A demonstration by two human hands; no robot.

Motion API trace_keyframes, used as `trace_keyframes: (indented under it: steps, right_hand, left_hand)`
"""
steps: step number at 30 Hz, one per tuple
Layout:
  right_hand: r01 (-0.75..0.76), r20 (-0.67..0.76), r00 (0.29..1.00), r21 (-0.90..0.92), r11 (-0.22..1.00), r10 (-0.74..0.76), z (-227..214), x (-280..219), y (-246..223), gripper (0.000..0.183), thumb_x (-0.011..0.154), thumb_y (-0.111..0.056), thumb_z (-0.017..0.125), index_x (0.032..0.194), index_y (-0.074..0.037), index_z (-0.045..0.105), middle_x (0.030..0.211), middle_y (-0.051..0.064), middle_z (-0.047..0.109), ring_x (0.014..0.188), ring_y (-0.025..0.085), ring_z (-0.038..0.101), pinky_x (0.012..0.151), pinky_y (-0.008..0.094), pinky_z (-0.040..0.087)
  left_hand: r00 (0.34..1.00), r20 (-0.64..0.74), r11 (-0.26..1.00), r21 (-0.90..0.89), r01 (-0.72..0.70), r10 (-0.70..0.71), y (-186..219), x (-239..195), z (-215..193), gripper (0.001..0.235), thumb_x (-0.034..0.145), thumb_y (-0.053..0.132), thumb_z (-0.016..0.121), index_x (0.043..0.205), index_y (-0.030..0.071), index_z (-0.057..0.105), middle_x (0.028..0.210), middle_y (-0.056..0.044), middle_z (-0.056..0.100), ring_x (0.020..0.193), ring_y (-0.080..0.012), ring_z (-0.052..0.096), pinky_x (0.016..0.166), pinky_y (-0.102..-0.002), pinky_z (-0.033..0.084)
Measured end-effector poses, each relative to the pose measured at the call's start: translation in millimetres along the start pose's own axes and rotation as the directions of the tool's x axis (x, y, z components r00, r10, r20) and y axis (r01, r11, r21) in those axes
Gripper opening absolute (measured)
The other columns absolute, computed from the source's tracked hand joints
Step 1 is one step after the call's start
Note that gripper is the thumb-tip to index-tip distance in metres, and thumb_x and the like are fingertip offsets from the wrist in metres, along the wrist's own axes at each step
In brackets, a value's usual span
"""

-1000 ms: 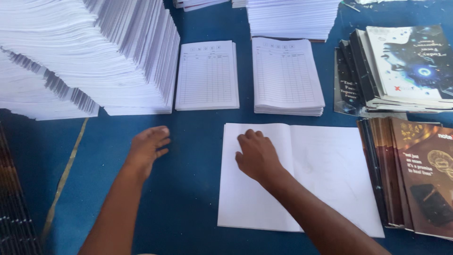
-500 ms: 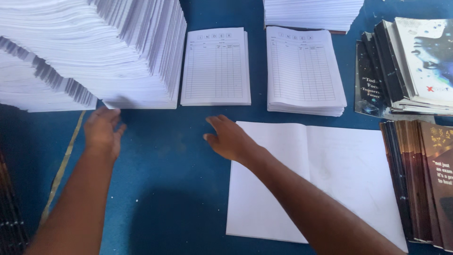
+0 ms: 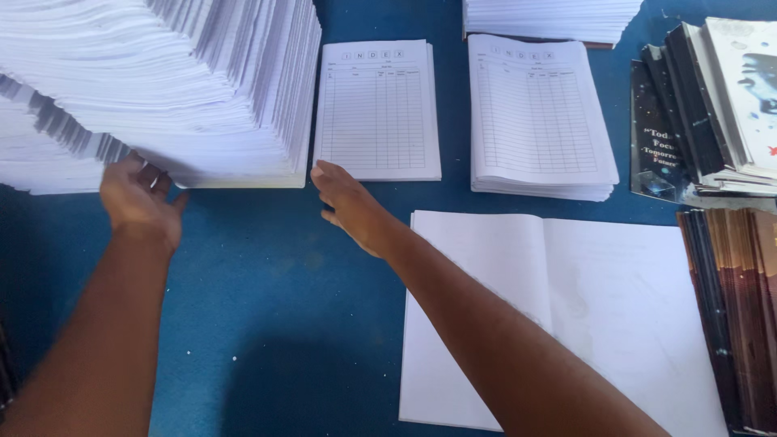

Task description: The person organizes stacks of notebooks and papers on a blue table. They pick up notebooks, flip through pages, and place them into neat piles. The person also handles loose sheets of paper and aligns them with the notebook stacks.

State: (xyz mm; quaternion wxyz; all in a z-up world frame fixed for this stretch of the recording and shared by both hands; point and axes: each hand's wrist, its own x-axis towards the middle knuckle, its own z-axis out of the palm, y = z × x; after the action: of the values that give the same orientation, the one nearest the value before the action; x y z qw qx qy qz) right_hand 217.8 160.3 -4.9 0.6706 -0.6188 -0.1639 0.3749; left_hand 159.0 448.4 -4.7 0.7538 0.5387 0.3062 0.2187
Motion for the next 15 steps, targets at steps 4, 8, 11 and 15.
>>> trace_keyframes:
  steps: [4, 8, 11, 15]
  right_hand:
    - [-0.001, 0.01, 1.0, -0.01, 1.0, 0.001, 5, 11, -1, 0.083, 0.097, -0.059, 0.032, 0.161, -0.011, 0.009, 0.167, 0.021, 0.01, 0.153, 0.041, 0.011, 0.12, 0.053, 0.023]
    - [0.013, 0.01, 1.0, 0.039, 0.999, -0.013, 11, 24, -6, 0.095, 0.092, -0.07, 0.033, 0.161, -0.011, 0.005, 0.168, 0.021, 0.007, 0.154, 0.043, 0.007, 0.121, 0.055, 0.02]
    - [0.021, 0.0, 1.0, 0.095, 0.995, -0.021, 16, 33, -11, 0.108, 0.084, -0.08, 0.036, 0.162, -0.012, 0.004, 0.167, 0.023, 0.007, 0.153, 0.045, 0.007, 0.12, 0.058, 0.018]
    - [0.001, -0.068, 0.998, 0.035, 0.999, 0.001, 18, 44, -20, 0.124, 0.071, -0.09, 0.036, 0.162, -0.013, 0.005, 0.165, 0.024, 0.01, 0.15, 0.047, 0.012, 0.116, 0.06, 0.023]
  left_hand:
    - [0.999, 0.04, 1.0, 0.005, 0.003, -0.004, 4, 3, 1, 0.086, 0.092, 0.058, 0.026, 0.16, 0.007, 0.018, 0.166, -0.02, 0.025, 0.153, -0.0366, 0.022, 0.12, -0.062, 0.009]
    - [0.998, 0.05, 0.999, 0.031, 0.044, -0.045, 2, 8, 4, 0.109, 0.089, 0.082, 0.02, 0.163, 0.006, -0.002, 0.169, -0.022, 0.006, 0.157, -0.0395, 0.008, 0.123, -0.063, 0.008]
    - [0.997, 0.018, 0.995, 0.065, 0.071, -0.072, 2, 14, 7, 0.122, 0.076, 0.092, 0.021, 0.161, 0.01, -0.006, 0.17, -0.017, 0.005, 0.156, -0.0366, 0.009, 0.122, -0.063, 0.011]
    - [0.998, 0.056, 0.988, 0.156, 0.017, -0.026, 0, 15, 7, 0.122, 0.073, 0.094, 0.014, 0.163, 0.013, 0.0, 0.17, -0.016, 0.011, 0.155, -0.0362, 0.016, 0.119, -0.06, 0.018]
